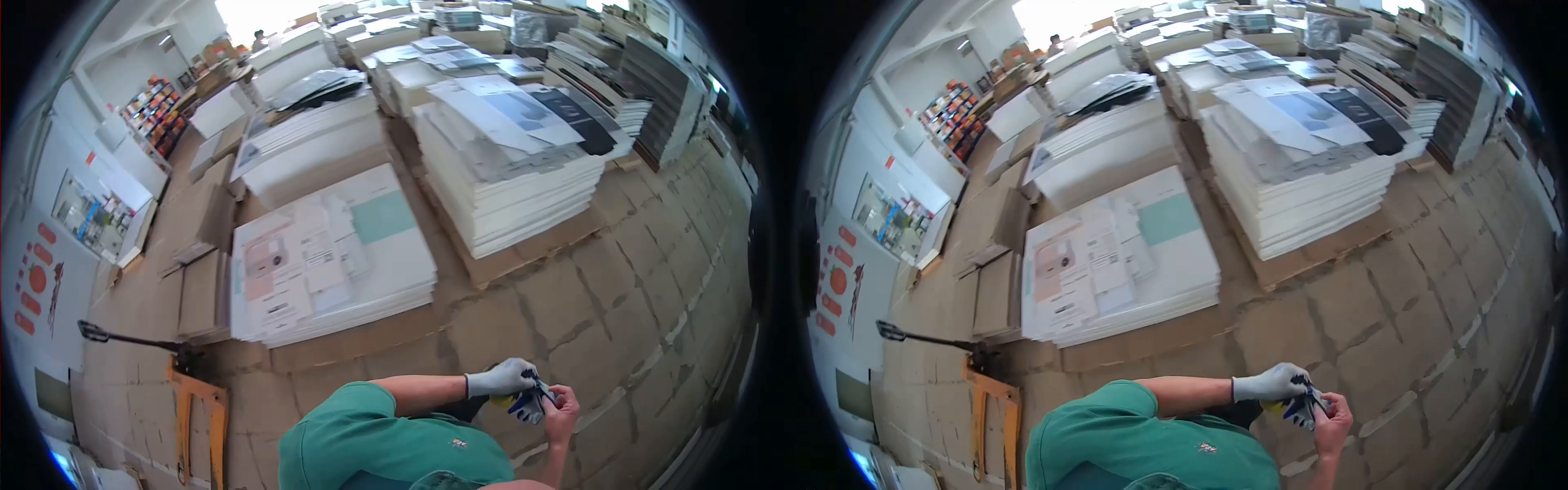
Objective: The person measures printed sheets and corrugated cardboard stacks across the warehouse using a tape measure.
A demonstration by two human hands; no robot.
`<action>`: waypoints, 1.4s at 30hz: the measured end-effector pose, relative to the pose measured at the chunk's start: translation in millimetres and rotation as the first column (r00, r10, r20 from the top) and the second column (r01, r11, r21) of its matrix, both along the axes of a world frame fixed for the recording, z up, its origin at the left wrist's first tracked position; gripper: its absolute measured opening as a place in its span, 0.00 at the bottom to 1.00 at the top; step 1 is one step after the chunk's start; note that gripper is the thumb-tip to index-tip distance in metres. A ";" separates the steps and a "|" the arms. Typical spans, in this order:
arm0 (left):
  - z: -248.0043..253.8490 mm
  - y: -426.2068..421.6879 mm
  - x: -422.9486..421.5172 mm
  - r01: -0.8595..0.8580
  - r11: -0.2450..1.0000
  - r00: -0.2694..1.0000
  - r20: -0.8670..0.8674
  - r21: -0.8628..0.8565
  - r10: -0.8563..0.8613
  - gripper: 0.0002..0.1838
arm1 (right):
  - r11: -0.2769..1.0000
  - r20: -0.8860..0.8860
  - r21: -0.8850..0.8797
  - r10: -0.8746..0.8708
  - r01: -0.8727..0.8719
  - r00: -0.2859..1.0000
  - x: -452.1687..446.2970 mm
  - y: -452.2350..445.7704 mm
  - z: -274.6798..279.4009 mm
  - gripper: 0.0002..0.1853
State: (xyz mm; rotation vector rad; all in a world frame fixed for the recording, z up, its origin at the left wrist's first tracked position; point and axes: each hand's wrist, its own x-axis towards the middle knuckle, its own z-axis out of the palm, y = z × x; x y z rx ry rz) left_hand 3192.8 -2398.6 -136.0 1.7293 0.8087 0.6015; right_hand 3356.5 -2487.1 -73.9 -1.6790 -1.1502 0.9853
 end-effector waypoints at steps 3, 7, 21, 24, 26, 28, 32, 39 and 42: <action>-6.0 70.0 80.0 0.032 0.967 0.995 0.100 -0.253 -0.006 0.07 | 0.999 0.016 0.013 -0.048 0.048 0.999 67.2 51.0 3.5 0.06; 34.7 149.1 177.2 0.255 0.660 0.945 0.327 -0.707 -0.014 0.06 | 0.996 0.232 0.036 -0.084 0.078 0.969 166.4 104.3 -4.4 0.03; 77.0 397.9 509.4 0.608 0.789 0.790 -0.166 0.093 -0.589 0.05 | 0.992 -0.992 -0.123 -0.123 0.005 -0.022 536.6 394.9 -32.7 0.14; 91.3 444.3 568.9 0.568 0.822 0.821 -0.088 0.038 -0.564 0.05 | 0.949 -0.785 -0.034 -0.219 0.313 0.579 537.8 475.4 30.8 0.20; 88.6 482.7 610.7 0.510 0.858 0.860 -0.072 0.054 -0.506 0.04 | 0.975 -0.603 0.008 -0.171 0.221 0.779 605.1 508.5 -35.5 0.26; 72.5 517.9 657.9 0.532 0.836 0.847 -0.078 0.134 -0.526 0.04 | 0.993 -0.683 0.054 -0.038 0.103 0.730 660.4 550.3 -68.9 0.27; 28.2 582.8 743.7 0.550 0.772 0.826 -0.070 0.319 -0.559 0.04 | 0.999 -0.963 0.018 0.026 -0.032 0.267 712.7 661.3 -25.8 0.30; 72.7 738.5 876.3 0.687 0.713 0.726 -0.086 0.143 -0.682 0.05 | 0.992 -0.948 -0.116 -0.127 0.055 0.290 822.1 811.1 22.8 0.31; 95.0 789.5 923.8 0.654 0.737 0.753 -0.055 0.170 -0.655 0.05 | 0.992 -0.951 -0.115 -0.127 0.059 0.283 862.8 876.6 33.7 0.30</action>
